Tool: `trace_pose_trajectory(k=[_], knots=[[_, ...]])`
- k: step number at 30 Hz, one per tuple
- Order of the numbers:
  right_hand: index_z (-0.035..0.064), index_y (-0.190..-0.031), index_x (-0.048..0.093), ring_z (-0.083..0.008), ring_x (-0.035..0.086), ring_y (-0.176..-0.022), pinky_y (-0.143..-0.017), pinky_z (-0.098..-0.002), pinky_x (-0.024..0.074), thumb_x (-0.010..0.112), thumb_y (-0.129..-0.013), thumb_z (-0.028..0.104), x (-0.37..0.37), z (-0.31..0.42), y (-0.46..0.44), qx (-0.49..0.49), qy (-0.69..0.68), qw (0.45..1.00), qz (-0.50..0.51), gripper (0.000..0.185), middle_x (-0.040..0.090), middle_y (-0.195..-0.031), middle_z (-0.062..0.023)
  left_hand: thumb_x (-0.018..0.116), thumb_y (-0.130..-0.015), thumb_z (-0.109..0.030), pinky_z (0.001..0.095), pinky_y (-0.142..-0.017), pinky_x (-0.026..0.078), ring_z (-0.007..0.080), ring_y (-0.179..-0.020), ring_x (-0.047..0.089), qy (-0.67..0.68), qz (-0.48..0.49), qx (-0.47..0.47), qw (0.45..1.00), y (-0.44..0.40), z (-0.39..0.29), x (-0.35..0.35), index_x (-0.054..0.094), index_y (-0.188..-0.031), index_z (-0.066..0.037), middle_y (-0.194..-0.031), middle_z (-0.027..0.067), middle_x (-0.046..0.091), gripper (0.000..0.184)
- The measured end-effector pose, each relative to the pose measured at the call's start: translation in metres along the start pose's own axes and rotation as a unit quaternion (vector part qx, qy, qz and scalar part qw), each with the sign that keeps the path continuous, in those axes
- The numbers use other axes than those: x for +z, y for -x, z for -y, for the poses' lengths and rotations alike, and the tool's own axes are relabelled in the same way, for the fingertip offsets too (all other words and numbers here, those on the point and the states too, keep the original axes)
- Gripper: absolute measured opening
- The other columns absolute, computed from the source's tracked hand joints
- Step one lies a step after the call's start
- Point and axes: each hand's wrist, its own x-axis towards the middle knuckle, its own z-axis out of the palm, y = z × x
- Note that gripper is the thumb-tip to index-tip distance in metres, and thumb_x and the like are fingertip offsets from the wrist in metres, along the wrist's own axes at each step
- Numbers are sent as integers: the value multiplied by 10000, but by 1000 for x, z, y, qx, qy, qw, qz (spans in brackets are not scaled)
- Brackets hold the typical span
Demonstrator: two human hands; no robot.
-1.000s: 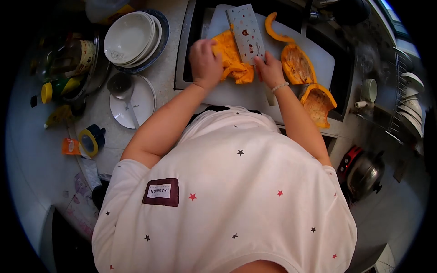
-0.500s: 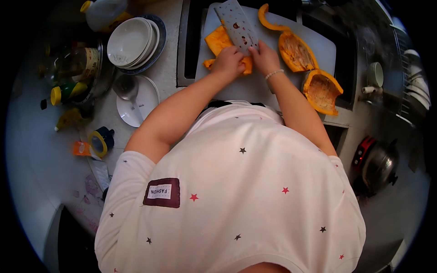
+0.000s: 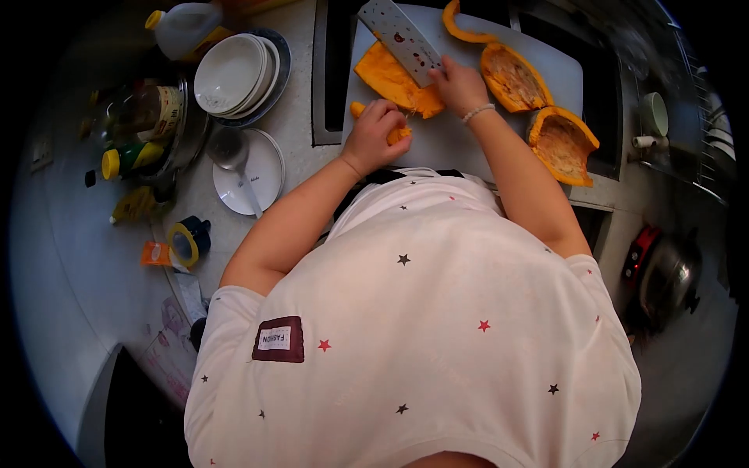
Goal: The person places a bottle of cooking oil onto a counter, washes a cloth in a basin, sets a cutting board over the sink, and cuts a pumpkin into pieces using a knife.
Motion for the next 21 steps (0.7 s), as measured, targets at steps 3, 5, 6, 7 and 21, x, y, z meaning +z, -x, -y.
trace_pose_trajectory(k=[3, 5, 6, 7, 21], knots=[[44, -930, 545, -381, 595, -747, -638, -447, 471, 557, -851, 314, -12, 3, 3, -22, 24, 999, -7, 282, 627, -788, -187, 685, -679, -138, 369, -799, 432, 297, -908, 509, -23, 4, -85, 996, -8, 5, 3, 574, -868, -48, -935, 123, 513, 236], [47, -929, 546, -385, 592, -729, -617, -439, 473, 565, -850, 304, -22, 2, 8, -36, 20, 999, -20, 269, 626, -775, -186, 699, -676, -161, 378, -834, 421, 308, -954, 496, -95, -43, -121, 987, -21, 20, 4, 566, -940, -54, -991, 136, 500, 315], [46, -917, 544, -387, 591, -732, -625, -446, 472, 566, -845, 291, -30, 4, 14, -33, 2, 999, -27, 256, 622, -768, -191, 707, -671, -171, 384, -852, 413, 314, -976, 487, -154, -95, -122, 976, -30, 28, 2, 558, -983, -57, -1021, 142, 493, 364], [45, -905, 542, -389, 589, -736, -634, -454, 470, 567, -841, 278, -40, 7, 22, -29, -17, 999, -35, 243, 619, -761, -195, 714, -666, -182, 390, -869, 406, 320, -998, 477, -212, -147, -120, 959, -39, 38, -2, 549, -1025, -60, -1051, 147, 485, 414], [-3, -871, 567, -160, 535, -459, -455, -295, 426, 566, -845, 255, -85, -23, 115, 261, -238, 936, -9, 259, 561, -560, -69, 741, -692, -83, 310, -790, 482, 216, -904, 606, 78, 15, -472, 878, -88, 38, 20, 510, -1050, 2, -1008, 125, 609, 435]])
